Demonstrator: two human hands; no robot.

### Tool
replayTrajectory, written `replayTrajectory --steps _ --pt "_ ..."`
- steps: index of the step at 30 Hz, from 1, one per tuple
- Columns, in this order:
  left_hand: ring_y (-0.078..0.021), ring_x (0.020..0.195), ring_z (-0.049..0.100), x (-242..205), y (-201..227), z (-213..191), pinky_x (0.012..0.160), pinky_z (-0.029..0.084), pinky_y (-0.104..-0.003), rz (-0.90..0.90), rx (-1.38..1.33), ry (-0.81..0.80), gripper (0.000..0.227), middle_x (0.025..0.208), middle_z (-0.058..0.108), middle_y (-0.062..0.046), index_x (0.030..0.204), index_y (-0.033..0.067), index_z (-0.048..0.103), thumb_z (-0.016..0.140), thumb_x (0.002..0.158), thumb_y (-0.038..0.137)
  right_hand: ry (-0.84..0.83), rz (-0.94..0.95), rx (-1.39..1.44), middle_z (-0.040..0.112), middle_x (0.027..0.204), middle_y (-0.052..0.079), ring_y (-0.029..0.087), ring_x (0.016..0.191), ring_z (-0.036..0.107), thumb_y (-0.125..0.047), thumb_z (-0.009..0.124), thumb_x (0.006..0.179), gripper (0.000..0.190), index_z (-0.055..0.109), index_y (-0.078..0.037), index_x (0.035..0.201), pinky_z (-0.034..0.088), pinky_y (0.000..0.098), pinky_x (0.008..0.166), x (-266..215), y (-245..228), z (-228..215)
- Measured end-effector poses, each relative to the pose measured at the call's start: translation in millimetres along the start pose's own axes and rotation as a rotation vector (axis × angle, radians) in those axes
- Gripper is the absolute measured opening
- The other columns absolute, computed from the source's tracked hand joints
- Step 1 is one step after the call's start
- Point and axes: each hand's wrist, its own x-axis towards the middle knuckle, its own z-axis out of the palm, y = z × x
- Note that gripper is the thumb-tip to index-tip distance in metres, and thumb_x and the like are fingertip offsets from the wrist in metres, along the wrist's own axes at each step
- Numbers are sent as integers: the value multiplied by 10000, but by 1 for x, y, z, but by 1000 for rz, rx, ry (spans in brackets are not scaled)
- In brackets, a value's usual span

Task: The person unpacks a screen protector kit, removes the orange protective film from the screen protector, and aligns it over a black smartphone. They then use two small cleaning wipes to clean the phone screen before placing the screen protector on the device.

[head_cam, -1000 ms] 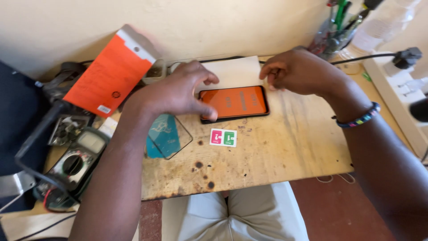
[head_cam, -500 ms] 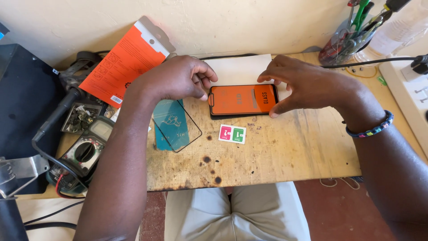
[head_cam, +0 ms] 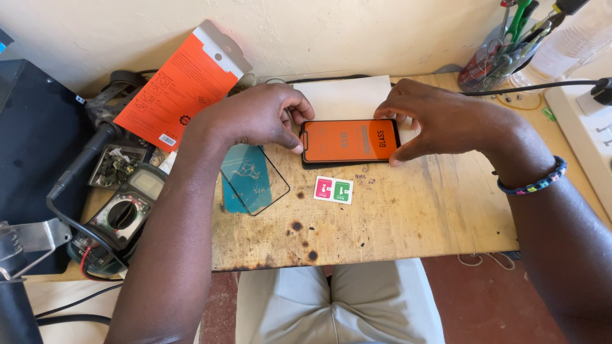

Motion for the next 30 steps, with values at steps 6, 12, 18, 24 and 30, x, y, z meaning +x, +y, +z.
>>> replayTrajectory --steps 6,12,18,24,30 --pt "-67 920 698 2 -4 -1 795 527 -266 -3 10 19 517 1088 716 55 1293 192 748 891 811 72 -9 24 11 608 1207 -7 175 1158 594 -377 895 722 686 681 -238 1359 462 328 1004 -1 -2 -1" --pt "-75 980 735 9 -16 -2 868 570 -264 66 62 94 417 1124 773 26 1240 177 785 857 848 56 -3 5 10 616 1184 -11 174 1118 603 -377 905 719 672 689 -241 1340 470 329 985 0 1 0" --pt "-42 968 727 8 -13 -2 848 564 -253 61 72 84 367 1083 806 68 1170 190 812 873 828 73 3 -12 4 611 1179 -9 178 1147 591 -388 905 732 670 681 -234 1344 453 335 1001 0 0 0" --pt "-59 987 728 7 -10 -1 846 562 -256 36 66 70 380 1086 797 63 1187 194 813 901 826 117 3 -14 1 616 1191 -7 179 1158 596 -403 905 725 688 686 -234 1355 455 333 1017 0 1 0" --pt "-44 962 705 10 -12 0 815 539 -249 24 51 64 395 1068 777 88 1166 202 802 931 797 147 -1 15 14 609 1157 -9 173 1123 593 -369 911 715 664 694 -235 1329 453 319 1001 0 -4 -2"
